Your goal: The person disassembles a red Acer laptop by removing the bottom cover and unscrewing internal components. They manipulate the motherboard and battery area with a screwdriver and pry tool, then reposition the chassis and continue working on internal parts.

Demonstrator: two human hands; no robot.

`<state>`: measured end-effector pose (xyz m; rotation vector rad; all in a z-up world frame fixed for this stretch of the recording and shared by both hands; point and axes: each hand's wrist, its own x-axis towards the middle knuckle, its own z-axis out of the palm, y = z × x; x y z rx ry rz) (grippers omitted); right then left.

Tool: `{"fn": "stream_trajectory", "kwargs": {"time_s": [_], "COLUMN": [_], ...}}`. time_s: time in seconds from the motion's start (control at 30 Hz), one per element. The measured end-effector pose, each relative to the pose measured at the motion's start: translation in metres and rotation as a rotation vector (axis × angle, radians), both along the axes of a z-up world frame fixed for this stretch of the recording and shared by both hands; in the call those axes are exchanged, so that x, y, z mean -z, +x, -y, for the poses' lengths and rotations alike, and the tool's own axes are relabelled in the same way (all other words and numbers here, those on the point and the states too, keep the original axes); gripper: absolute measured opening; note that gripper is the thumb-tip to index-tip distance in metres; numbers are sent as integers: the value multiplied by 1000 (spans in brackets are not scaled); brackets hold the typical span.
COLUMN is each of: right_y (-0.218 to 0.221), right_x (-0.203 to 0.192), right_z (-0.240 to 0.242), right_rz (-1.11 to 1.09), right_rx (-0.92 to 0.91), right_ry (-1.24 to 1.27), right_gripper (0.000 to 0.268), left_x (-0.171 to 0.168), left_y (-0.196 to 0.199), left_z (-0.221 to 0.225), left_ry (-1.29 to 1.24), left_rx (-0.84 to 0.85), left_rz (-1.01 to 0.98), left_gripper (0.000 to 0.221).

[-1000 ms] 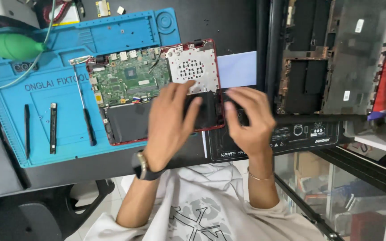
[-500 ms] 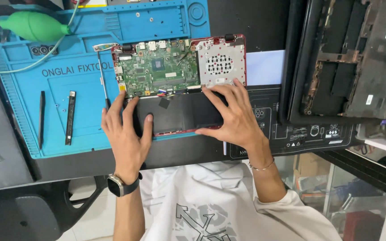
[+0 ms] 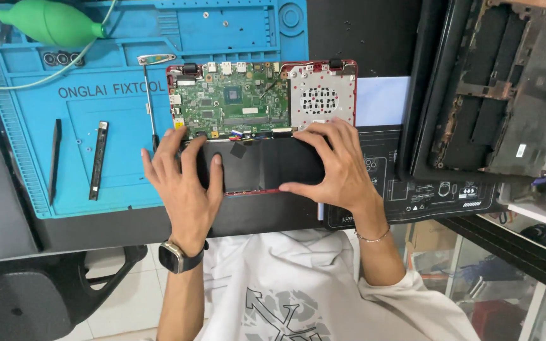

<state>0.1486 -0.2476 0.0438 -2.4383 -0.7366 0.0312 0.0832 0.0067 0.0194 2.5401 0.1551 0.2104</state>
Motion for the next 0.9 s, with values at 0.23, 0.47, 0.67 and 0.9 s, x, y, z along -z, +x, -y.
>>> {"fn": "stream_trajectory", "kwargs": {"time_s": [0.23,0.47,0.67,0.9], "right_y": [41,68,66,65], "right_x": [-4,7,9,13], "right_z": [-7,4,13,13], "right_rz": [-47,-258,-216,-217], "right_rx": [-190,-244,-311,-312], "right_ry": [44,-6,111,137], "right_gripper": [60,43,40,37], "left_x": [-7,-1,-1,-17], "left_y": [19,24,23,0], "left_z": [21,23,18,-19], "left_ry": [67,-9,-43,53], "left_rx": [107,97,105,-115], "left_rz": [47,23,36,-3], "left_gripper": [36,26,20,27]}}
